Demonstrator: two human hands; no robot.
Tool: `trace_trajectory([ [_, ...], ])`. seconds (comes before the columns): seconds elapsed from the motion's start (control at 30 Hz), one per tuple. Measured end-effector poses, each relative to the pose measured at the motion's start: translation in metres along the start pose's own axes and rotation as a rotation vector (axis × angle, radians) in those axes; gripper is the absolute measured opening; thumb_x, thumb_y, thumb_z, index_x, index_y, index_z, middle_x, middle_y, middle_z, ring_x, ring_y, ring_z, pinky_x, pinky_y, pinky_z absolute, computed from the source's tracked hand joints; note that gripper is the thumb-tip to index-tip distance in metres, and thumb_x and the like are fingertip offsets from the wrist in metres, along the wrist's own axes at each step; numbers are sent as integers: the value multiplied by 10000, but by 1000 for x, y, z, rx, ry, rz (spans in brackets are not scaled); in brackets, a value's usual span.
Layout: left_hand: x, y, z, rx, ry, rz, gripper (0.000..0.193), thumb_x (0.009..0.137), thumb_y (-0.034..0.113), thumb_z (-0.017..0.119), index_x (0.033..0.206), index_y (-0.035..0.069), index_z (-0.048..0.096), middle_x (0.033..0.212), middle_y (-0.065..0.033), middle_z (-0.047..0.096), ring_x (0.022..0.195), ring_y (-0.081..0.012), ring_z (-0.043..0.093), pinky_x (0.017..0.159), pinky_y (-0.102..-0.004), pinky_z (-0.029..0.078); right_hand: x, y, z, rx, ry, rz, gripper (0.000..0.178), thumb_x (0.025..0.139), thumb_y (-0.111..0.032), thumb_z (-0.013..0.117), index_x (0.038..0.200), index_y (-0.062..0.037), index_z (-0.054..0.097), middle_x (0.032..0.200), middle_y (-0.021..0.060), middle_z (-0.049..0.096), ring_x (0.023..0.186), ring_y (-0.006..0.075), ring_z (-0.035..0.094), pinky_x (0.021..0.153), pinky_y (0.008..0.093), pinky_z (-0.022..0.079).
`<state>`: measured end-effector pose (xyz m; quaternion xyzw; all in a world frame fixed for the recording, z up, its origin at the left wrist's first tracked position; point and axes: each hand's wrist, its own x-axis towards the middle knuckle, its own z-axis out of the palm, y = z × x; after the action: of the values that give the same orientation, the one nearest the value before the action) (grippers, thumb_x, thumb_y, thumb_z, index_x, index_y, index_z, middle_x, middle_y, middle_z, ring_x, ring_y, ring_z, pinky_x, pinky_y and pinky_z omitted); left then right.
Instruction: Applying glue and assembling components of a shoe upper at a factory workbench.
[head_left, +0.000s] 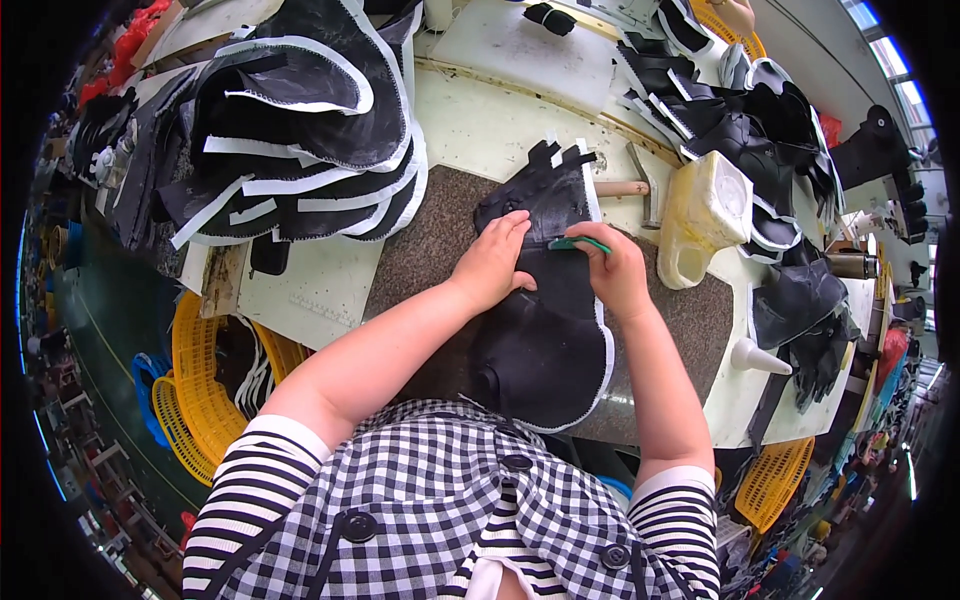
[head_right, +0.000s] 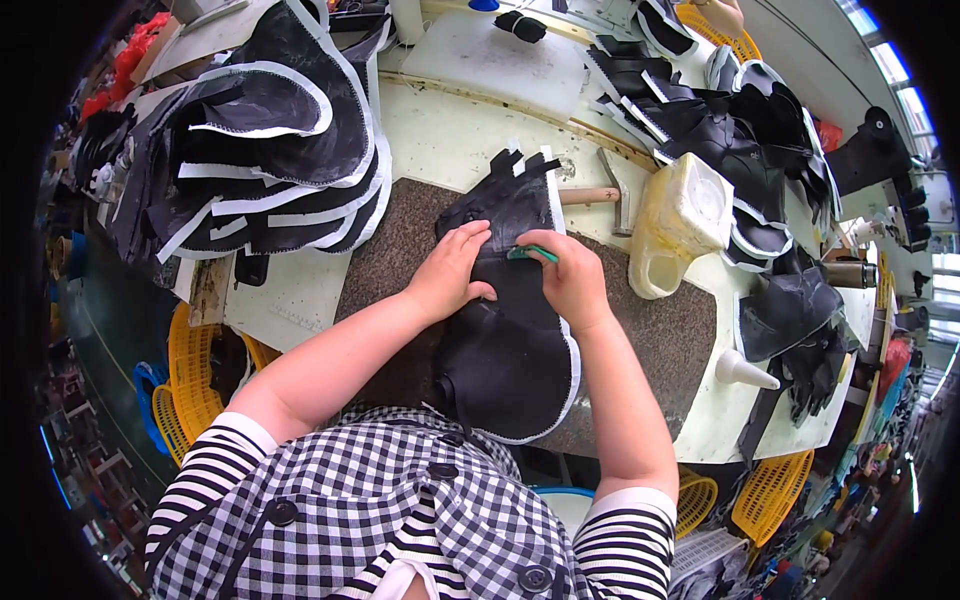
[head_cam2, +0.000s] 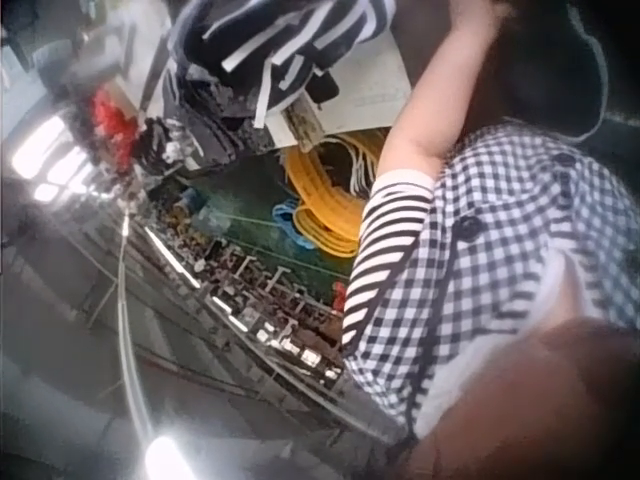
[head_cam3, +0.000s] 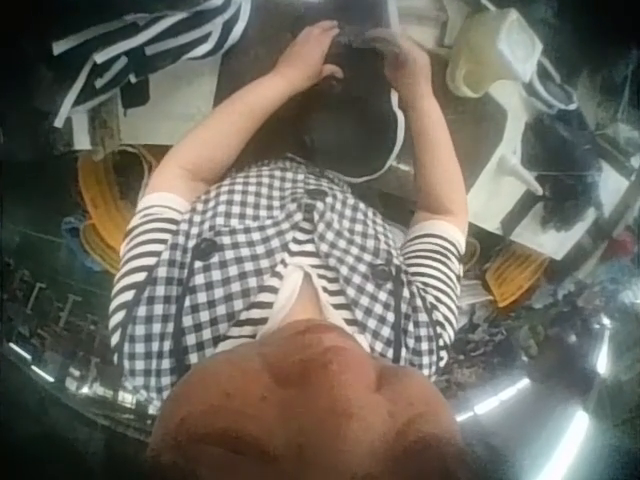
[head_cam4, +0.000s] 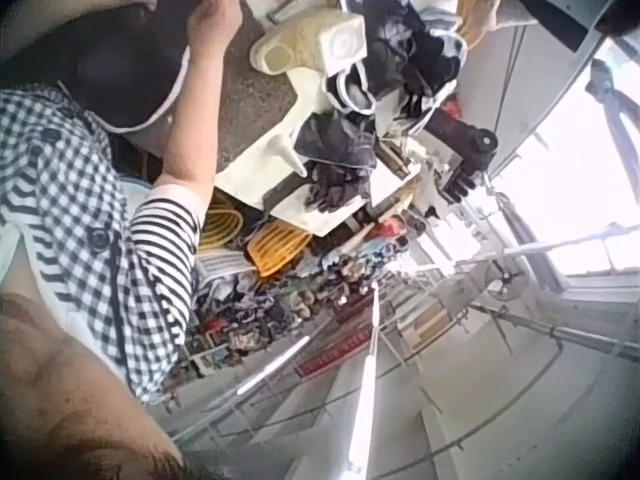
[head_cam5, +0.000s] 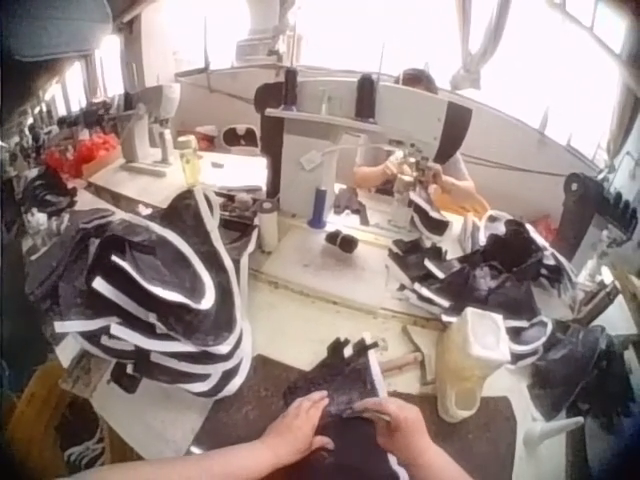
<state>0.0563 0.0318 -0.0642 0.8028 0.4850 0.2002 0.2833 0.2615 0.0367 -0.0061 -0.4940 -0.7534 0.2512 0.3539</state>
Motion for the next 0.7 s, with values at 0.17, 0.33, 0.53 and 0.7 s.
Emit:
trace_trajectory([
  [0.17, -5, -2, -2, 15, -42, 43, 889, 653, 279, 833, 1364, -38, 402, 1466, -140, 354, 1345, -313, 355, 1121, -379, 326, -61, 20, -7, 131, -8, 319, 185, 863, 77, 557, 987, -37, 632, 916, 98, 674, 869, 204, 671, 794, 278, 508],
  [0.33, -5, -3, -2, 28, -57, 22, 892, 657, 271, 834, 1379, -27, 403, 1489, -125, 343, 1357, -306, 348, 1127, -379, 318, -48, 13, 3, 356, 341, 192, 158, 890, 56, 569, 1018, -14, 631, 954, 87, 675, 913, 153, 644, 831, 260, 488],
  [0.53, -4, 1, -3, 48, -79, 17, 883, 651, 277, 838, 1380, -3, 425, 1498, -96, 347, 1360, -296, 351, 1125, -380, 322, -113, 24, 5, 145, 245, 301, 129, 885, 21, 593, 999, -27, 628, 927, 98, 664, 875, 200, 654, 804, 289, 503],
  [0.7, -5, 4, -7, 85, -91, 14, 892, 644, 271, 838, 1376, -18, 417, 1496, -107, 348, 1362, -290, 348, 1121, -369, 327, -114, 8, -53, 88, 637, 264, 136, 893, -22, 628, 1028, -16, 615, 1021, 99, 643, 978, 188, 605, 876, 303, 477],
])
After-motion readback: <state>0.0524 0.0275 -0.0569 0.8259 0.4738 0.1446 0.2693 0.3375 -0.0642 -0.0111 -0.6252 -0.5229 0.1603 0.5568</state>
